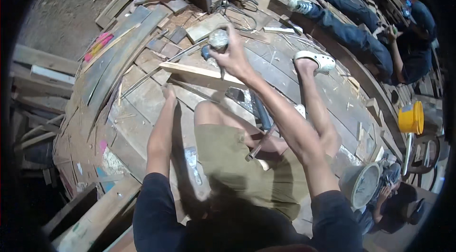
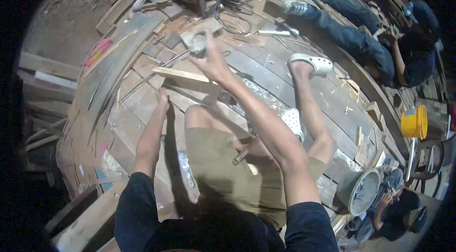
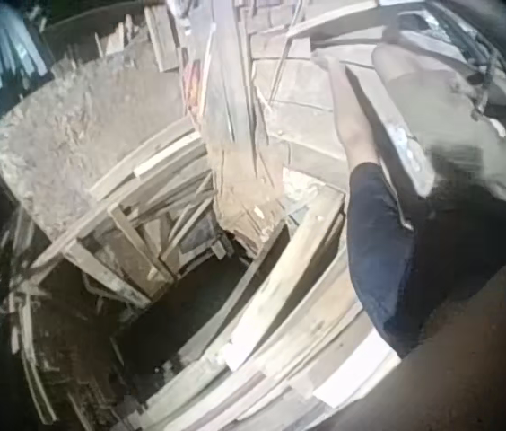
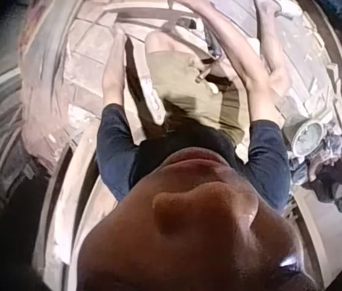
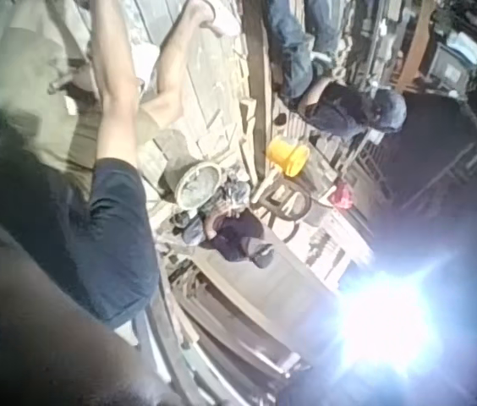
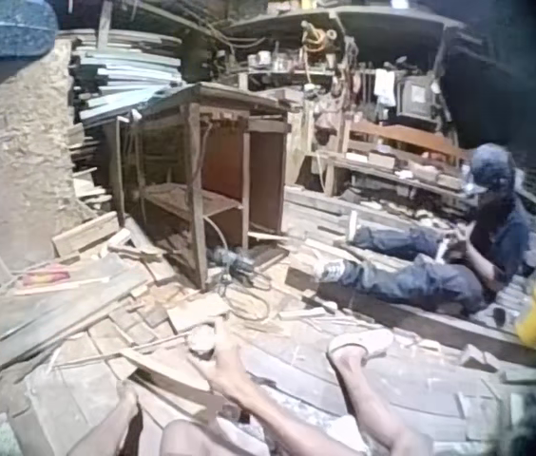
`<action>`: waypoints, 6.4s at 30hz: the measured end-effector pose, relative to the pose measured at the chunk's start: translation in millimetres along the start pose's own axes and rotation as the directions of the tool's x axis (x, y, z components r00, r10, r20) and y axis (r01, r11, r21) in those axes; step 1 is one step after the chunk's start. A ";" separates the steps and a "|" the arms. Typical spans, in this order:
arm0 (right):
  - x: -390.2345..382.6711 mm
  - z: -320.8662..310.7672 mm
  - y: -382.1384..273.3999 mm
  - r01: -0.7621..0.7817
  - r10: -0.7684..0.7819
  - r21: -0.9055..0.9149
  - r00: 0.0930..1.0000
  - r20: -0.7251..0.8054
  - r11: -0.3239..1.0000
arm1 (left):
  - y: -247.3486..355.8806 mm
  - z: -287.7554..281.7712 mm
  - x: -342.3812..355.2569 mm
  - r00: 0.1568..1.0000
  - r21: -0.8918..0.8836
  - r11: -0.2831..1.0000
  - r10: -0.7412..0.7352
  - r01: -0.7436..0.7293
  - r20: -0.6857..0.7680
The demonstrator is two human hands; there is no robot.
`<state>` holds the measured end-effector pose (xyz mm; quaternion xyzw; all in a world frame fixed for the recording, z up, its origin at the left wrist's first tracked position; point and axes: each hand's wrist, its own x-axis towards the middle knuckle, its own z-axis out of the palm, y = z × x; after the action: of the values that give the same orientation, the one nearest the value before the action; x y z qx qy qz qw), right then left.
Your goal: Using a hammer and a chisel to carve or shape a block of wood while sitting on a workshop floor.
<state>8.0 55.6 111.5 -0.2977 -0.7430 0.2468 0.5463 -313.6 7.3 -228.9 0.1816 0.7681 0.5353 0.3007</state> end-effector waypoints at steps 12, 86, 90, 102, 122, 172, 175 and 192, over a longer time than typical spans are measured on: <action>2.1 -4.5 11.7 -0.220 0.189 0.250 0.972 0.143 0.943 | 26.3 17.5 26.6 0.941 -0.184 0.961 -0.145 0.208 0.305; -263.7 -90.9 -21.4 -0.615 0.669 -0.542 0.733 -0.125 0.572 | 277.1 94.3 -292.0 0.528 -0.347 0.543 0.837 -0.765 0.146; -302.0 -108.2 -36.7 -0.555 0.775 -0.781 0.613 -0.153 0.286 | 278.5 92.6 -295.2 0.529 -0.400 0.544 0.834 -0.738 0.157; -327.7 -87.9 6.2 -0.728 0.841 -0.622 0.503 -0.200 0.288 | 275.8 86.1 -297.6 0.461 -0.393 0.481 0.874 -0.783 0.151; -328.4 -90.9 6.0 -0.740 0.805 -0.560 0.558 -0.202 0.372 | 279.0 88.1 -301.3 0.503 -0.375 0.520 0.851 -0.767 0.152; -322.4 -93.2 5.3 -0.696 0.823 -0.653 0.534 -0.193 0.299 | 275.2 98.6 -286.2 0.545 -0.419 0.547 0.827 -0.725 0.137; -318.0 -93.9 3.6 -0.713 0.856 -0.652 0.481 -0.190 0.256 | 277.6 99.0 -287.5 0.559 -0.414 0.563 0.816 -0.715 0.144; -323.3 -95.7 5.8 -0.573 0.816 -0.797 0.544 -0.196 0.191 | 279.5 98.9 -287.8 0.588 -0.480 0.595 0.787 -0.645 0.185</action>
<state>173.8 -166.6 -80.5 -0.7734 -0.6122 0.1496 0.0682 -44.0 5.7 84.2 0.5216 0.4386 0.6967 0.2239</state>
